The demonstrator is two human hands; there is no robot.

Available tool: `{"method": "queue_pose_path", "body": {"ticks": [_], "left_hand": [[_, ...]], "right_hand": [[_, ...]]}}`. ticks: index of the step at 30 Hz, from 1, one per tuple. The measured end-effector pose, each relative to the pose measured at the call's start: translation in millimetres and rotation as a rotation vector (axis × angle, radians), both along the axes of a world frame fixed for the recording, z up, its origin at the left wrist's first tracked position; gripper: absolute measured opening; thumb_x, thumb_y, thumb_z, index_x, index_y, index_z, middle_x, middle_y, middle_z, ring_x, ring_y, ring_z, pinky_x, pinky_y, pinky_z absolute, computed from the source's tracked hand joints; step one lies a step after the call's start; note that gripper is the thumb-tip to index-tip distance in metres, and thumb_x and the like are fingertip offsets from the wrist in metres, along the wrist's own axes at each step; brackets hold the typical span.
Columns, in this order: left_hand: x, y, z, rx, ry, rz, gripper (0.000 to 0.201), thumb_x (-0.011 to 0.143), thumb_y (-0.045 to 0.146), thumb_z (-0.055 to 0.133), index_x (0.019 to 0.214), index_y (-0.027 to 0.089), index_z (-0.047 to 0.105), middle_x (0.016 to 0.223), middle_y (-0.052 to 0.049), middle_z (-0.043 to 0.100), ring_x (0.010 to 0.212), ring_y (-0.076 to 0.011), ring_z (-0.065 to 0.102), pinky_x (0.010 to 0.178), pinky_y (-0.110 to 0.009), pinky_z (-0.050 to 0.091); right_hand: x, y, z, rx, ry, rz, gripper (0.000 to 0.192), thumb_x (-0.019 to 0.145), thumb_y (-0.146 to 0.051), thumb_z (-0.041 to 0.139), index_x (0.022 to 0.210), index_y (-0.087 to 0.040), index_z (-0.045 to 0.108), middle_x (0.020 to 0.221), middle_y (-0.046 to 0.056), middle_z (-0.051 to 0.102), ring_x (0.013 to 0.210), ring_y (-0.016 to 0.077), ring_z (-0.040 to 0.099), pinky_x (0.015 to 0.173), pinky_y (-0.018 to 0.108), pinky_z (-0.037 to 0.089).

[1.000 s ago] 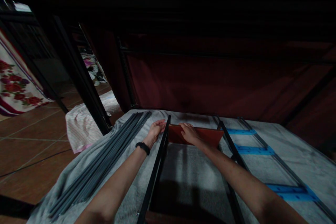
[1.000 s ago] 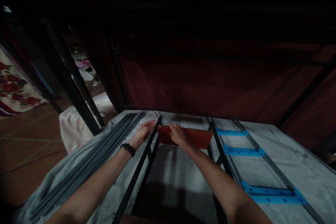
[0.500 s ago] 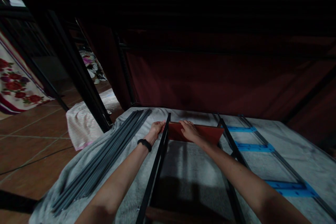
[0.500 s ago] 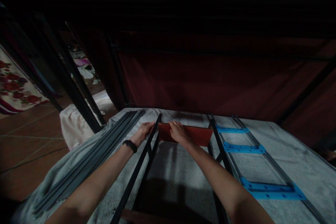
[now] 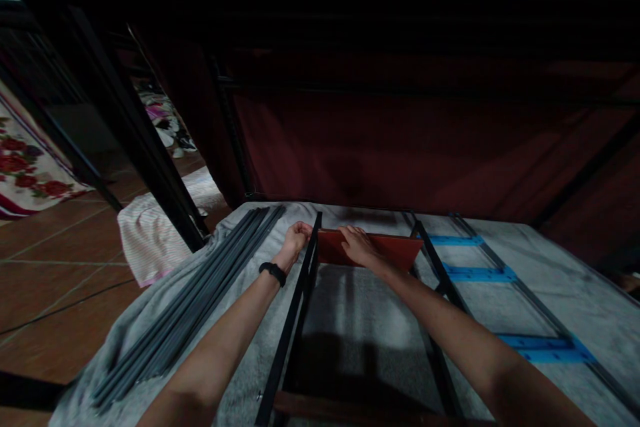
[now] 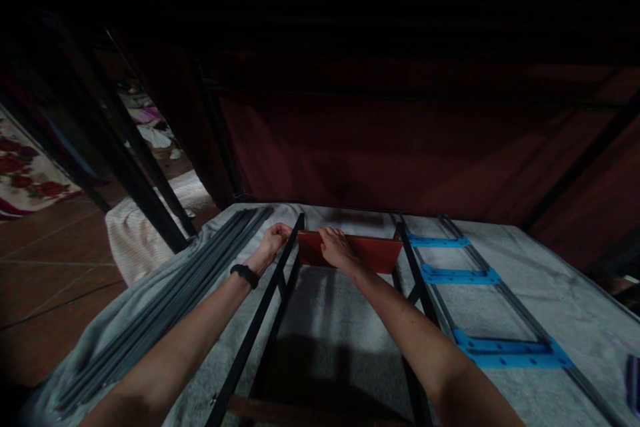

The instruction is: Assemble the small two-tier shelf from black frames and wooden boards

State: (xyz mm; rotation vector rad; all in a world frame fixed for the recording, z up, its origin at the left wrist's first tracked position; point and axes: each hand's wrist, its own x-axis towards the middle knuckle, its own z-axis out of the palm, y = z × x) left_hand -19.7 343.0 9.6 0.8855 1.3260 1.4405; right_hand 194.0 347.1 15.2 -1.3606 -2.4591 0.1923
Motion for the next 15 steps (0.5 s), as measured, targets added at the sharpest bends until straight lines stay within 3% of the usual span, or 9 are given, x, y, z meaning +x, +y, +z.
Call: {"method": "queue_pose_path", "body": {"ticks": [3,9,12,15], "left_hand": [[-1.3,0.2,-1.3,0.004,-0.010,-0.007,0.017,0.066,0.023,0.076,0.074,0.015,0.063,0.062,0.000,0.063,0.054,-0.0097,0.055,0.053,-0.020,0.043],[-1.3,0.1,-3.1,-0.024,0.021,-0.040,0.021,0.070,0.027,0.075,0.063,0.016,0.059,0.053,0.001,0.057,0.047,-0.0090,0.047,0.048,-0.021,0.036],[-0.5,-0.8,-2.5,0.008,0.036,-0.034,0.014,0.067,0.021,0.075,0.067,0.016,0.062,0.057,0.001,0.059,0.050,-0.0095,0.050,0.050,-0.020,0.038],[-0.3,-2.3,-2.6,0.027,0.019,-0.024,0.019,0.068,0.026,0.077,0.072,0.016,0.062,0.062,0.000,0.062,0.054,-0.0107,0.054,0.053,-0.021,0.041]], "right_hand": [[0.1,-0.2,-0.1,0.003,0.005,0.003,0.046,0.092,-0.014,0.052,0.137,-0.019,0.054,0.129,0.011,0.062,0.121,0.0233,0.054,0.109,0.037,0.036],[0.4,-1.2,0.7,0.012,0.013,0.004,0.047,0.092,-0.013,0.052,0.138,-0.019,0.054,0.130,0.011,0.062,0.122,0.0230,0.053,0.108,0.036,0.037],[1.1,-1.1,1.0,0.008,0.002,0.008,0.047,0.091,-0.013,0.052,0.138,-0.019,0.054,0.130,0.011,0.061,0.121,0.0230,0.053,0.108,0.036,0.037],[1.2,0.0,0.1,0.017,-0.001,0.011,0.046,0.092,-0.013,0.052,0.137,-0.018,0.055,0.131,0.011,0.061,0.122,0.0232,0.053,0.108,0.036,0.038]]}}
